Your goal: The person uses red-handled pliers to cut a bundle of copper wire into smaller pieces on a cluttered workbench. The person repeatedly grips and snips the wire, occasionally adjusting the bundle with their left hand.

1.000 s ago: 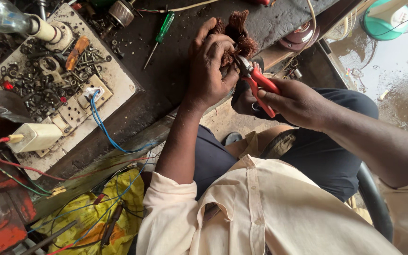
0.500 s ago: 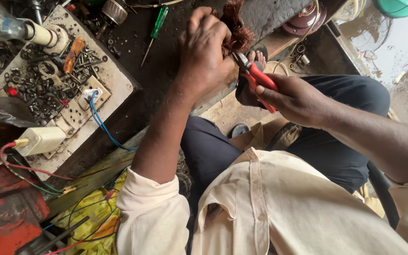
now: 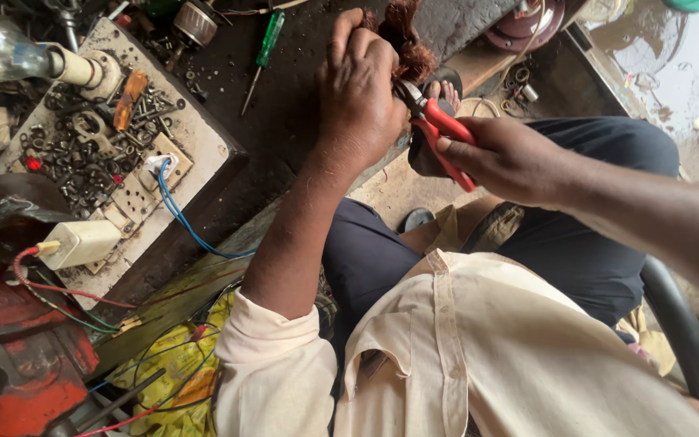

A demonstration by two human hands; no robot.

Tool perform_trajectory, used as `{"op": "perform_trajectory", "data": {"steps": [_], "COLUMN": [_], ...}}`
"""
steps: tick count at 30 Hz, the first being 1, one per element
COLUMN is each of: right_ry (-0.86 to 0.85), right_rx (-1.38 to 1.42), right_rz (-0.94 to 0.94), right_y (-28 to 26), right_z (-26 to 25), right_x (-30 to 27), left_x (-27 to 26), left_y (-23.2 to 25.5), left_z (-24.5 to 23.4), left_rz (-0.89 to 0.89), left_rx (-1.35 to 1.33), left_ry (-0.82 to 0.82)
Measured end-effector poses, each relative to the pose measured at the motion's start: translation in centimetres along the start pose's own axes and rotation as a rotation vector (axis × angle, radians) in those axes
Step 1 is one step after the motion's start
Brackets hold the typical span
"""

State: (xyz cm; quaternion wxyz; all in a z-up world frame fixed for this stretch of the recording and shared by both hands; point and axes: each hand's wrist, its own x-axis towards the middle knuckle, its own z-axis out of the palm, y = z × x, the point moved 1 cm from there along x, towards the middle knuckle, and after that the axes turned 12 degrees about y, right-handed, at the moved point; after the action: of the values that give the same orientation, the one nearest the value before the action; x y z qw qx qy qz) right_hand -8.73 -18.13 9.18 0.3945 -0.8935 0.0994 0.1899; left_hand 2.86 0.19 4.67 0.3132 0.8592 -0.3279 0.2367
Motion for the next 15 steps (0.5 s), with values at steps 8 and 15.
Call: {"op": "perform_trajectory", "data": {"steps": [8, 15], "right_ry": [-0.005, 0.014], "right_rx": [0.072, 0.067], "right_rz": [0.064, 0.013], "right_y": [-0.67, -0.91], "right_z": [-0.51, -0.60], "right_x": [-0.55, -0.31], "left_x": [-0.28, -0.27], "left_y": [0.54, 0.81], "left_z": [-0.17, -0.13], "left_rz": [0.009, -0.034], "left_rx": [0.004, 0.000], "left_ry": [0.044, 0.029]}}
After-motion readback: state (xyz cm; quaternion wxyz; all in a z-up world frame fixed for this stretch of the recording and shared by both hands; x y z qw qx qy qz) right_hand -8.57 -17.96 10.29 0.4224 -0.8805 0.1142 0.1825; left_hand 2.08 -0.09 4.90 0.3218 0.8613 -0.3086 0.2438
